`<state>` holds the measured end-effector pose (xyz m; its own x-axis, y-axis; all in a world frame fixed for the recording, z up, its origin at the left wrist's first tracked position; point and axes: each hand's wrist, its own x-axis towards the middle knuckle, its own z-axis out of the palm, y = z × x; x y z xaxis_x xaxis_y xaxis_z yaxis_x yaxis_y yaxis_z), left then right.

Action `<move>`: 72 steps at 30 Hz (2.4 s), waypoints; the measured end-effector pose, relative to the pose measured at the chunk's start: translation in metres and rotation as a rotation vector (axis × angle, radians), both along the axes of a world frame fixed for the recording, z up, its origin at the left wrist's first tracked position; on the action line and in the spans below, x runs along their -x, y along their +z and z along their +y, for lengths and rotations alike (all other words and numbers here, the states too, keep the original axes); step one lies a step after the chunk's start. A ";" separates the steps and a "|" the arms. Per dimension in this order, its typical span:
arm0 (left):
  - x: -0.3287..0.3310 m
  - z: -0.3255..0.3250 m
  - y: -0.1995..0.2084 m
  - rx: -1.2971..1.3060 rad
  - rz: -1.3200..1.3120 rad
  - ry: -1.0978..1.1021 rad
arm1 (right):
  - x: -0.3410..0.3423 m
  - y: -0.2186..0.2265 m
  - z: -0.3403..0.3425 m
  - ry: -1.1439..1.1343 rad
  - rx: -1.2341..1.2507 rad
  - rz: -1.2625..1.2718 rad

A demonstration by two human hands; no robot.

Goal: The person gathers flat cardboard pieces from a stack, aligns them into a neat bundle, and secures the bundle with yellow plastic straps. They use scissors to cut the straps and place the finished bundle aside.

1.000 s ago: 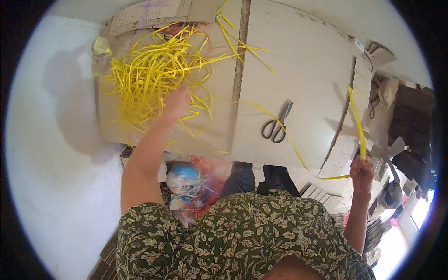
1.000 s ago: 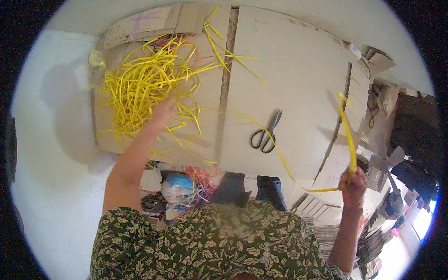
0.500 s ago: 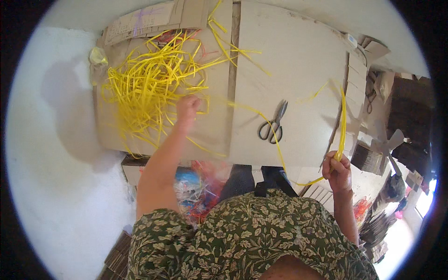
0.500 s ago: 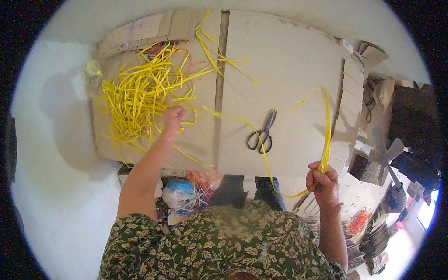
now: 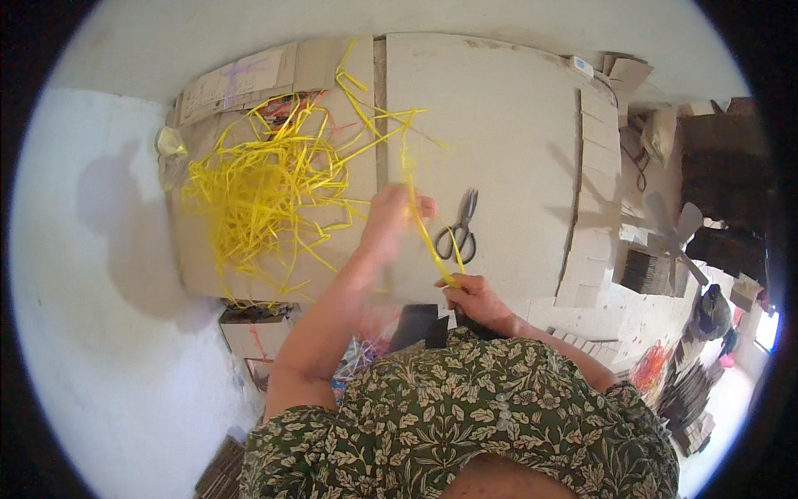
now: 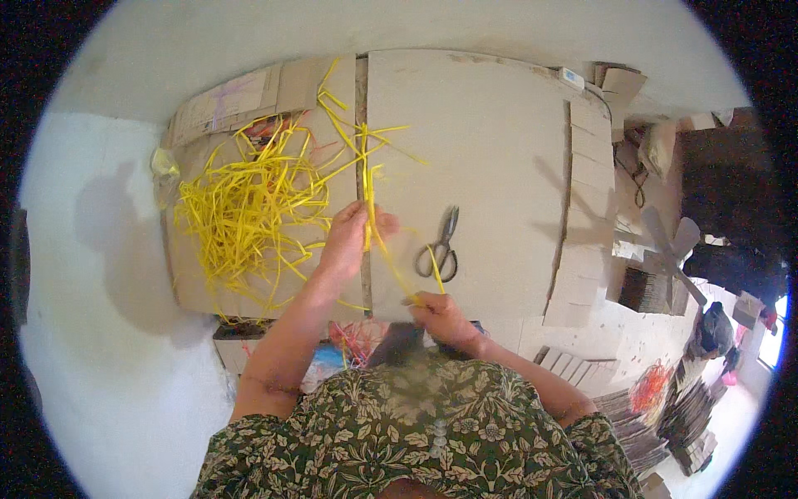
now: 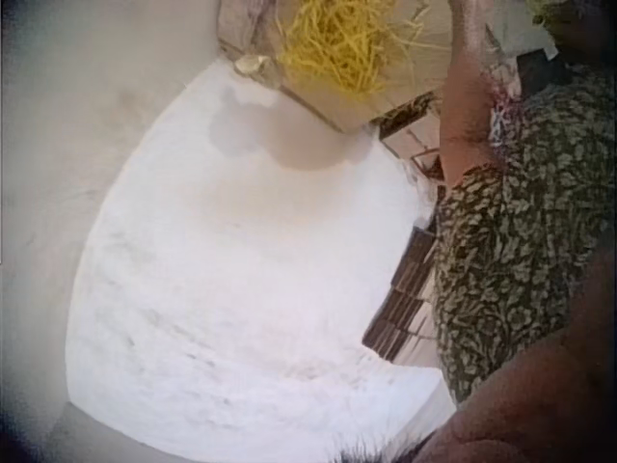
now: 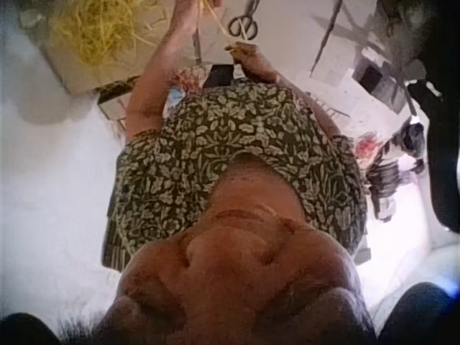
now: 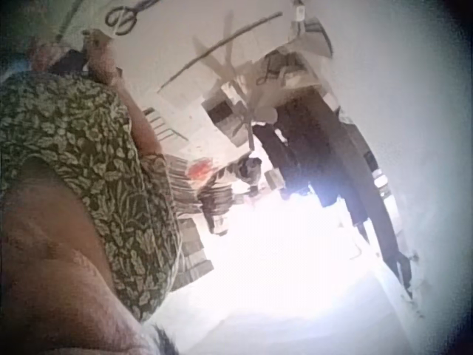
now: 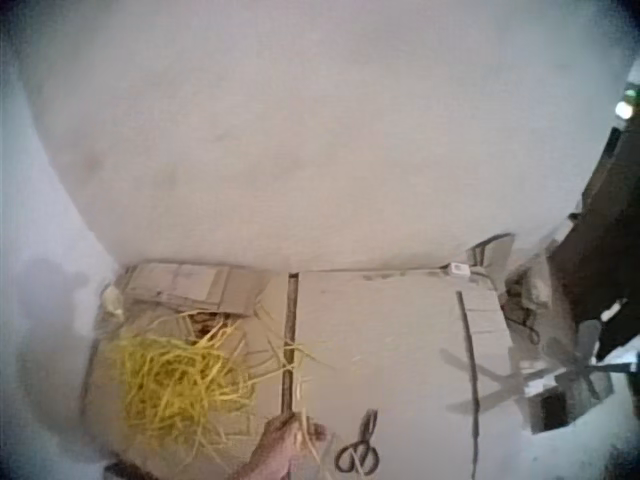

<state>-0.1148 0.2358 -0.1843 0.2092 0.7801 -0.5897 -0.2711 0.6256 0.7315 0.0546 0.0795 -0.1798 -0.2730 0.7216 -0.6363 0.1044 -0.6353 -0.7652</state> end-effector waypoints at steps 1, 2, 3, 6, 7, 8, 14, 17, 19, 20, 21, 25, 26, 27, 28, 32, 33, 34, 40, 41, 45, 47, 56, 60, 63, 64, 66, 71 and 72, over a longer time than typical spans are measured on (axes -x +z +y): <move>-0.007 0.000 0.007 0.080 -0.101 0.012 | 0.002 -0.008 -0.004 0.031 -0.015 -0.016; -0.012 0.001 0.011 0.161 -0.201 0.023 | 0.001 -0.013 -0.007 0.037 0.017 -0.015; -0.005 0.000 0.000 0.049 -0.199 -0.089 | 0.001 -0.015 -0.007 0.049 0.048 -0.010; -0.001 -0.010 -0.019 -0.520 0.271 -0.318 | -0.003 -0.043 -0.005 0.083 -0.185 -0.073; -0.004 -0.012 -0.010 -0.578 0.345 -0.353 | -0.004 -0.043 0.004 0.091 -0.311 -0.108; -0.008 -0.019 0.002 -0.443 0.295 -0.332 | -0.012 -0.044 0.019 0.065 -0.339 -0.036; -0.008 -0.044 -0.002 -0.463 0.413 -0.492 | -0.019 -0.027 0.085 -0.368 -0.051 0.293; -0.002 -0.050 -0.011 -0.453 0.442 -0.502 | -0.011 -0.021 0.089 -0.518 -0.003 0.281; 0.007 -0.045 -0.011 -0.506 0.486 -0.554 | -0.008 -0.013 0.087 -0.681 0.054 0.374; 0.012 -0.042 -0.012 -0.532 0.507 -0.581 | -0.005 -0.008 0.089 -0.641 0.038 0.376; 0.015 -0.040 -0.010 -0.520 0.514 -0.566 | -0.004 -0.001 0.091 -0.603 0.021 0.377; 0.015 -0.034 -0.006 -0.534 0.500 -0.569 | 0.009 0.007 0.095 -0.347 -0.004 0.199; 0.009 -0.035 -0.009 -0.524 0.491 -0.569 | 0.009 0.004 0.095 -0.369 -0.019 0.193; 0.006 -0.034 -0.007 -0.512 0.485 -0.570 | 0.008 0.001 0.095 -0.392 -0.033 0.189; 0.008 -0.031 -0.005 -0.507 0.537 -0.642 | 0.005 -0.001 0.095 -0.417 -0.046 0.185; 0.061 -0.017 -0.050 -0.730 0.790 -0.758 | -0.017 0.029 0.097 -0.812 0.037 0.629; 0.087 -0.012 -0.076 -0.854 0.858 -0.745 | -0.037 0.036 0.092 -0.769 0.002 0.716; 0.112 0.002 -0.089 -0.796 0.988 -0.778 | -0.057 0.038 0.084 -0.809 0.025 0.630; 0.235 0.087 -0.098 -0.643 1.523 -0.845 | -0.198 0.039 0.002 -1.136 0.068 0.219; 0.249 0.099 -0.098 -0.713 1.573 -0.865 | -0.221 0.040 -0.014 -1.229 0.068 0.081; 0.280 0.129 -0.092 -0.750 1.611 -0.872 | -0.325 0.047 -0.107 -1.333 0.114 -0.296; 0.274 0.147 -0.082 -0.624 1.716 -0.949 | -0.392 0.043 -0.192 -1.423 0.122 -0.494; 0.312 0.172 -0.087 -0.367 1.947 -1.084 | -0.498 0.215 -0.437 -1.435 0.271 -1.508; 0.295 0.173 -0.084 -0.289 2.113 -1.269 | -0.506 0.269 -0.465 -1.479 0.260 -1.712; 0.260 0.157 -0.087 -0.667 2.202 -1.084 | -0.525 0.265 -0.465 -1.473 0.199 -1.729; 0.234 0.150 -0.093 -0.954 2.192 -0.964 | -0.526 0.260 -0.477 -1.491 0.179 -1.712; 0.167 0.121 -0.121 -0.652 1.859 -0.741 | -0.548 0.228 -0.454 -1.450 0.052 -1.607; -0.020 -0.048 -0.191 -0.596 1.116 -0.885 | -0.530 0.094 -0.415 -1.313 -0.189 -1.161; -0.051 -0.072 -0.184 -0.515 1.213 -1.003 | -0.494 0.057 -0.362 -1.238 -0.087 -0.991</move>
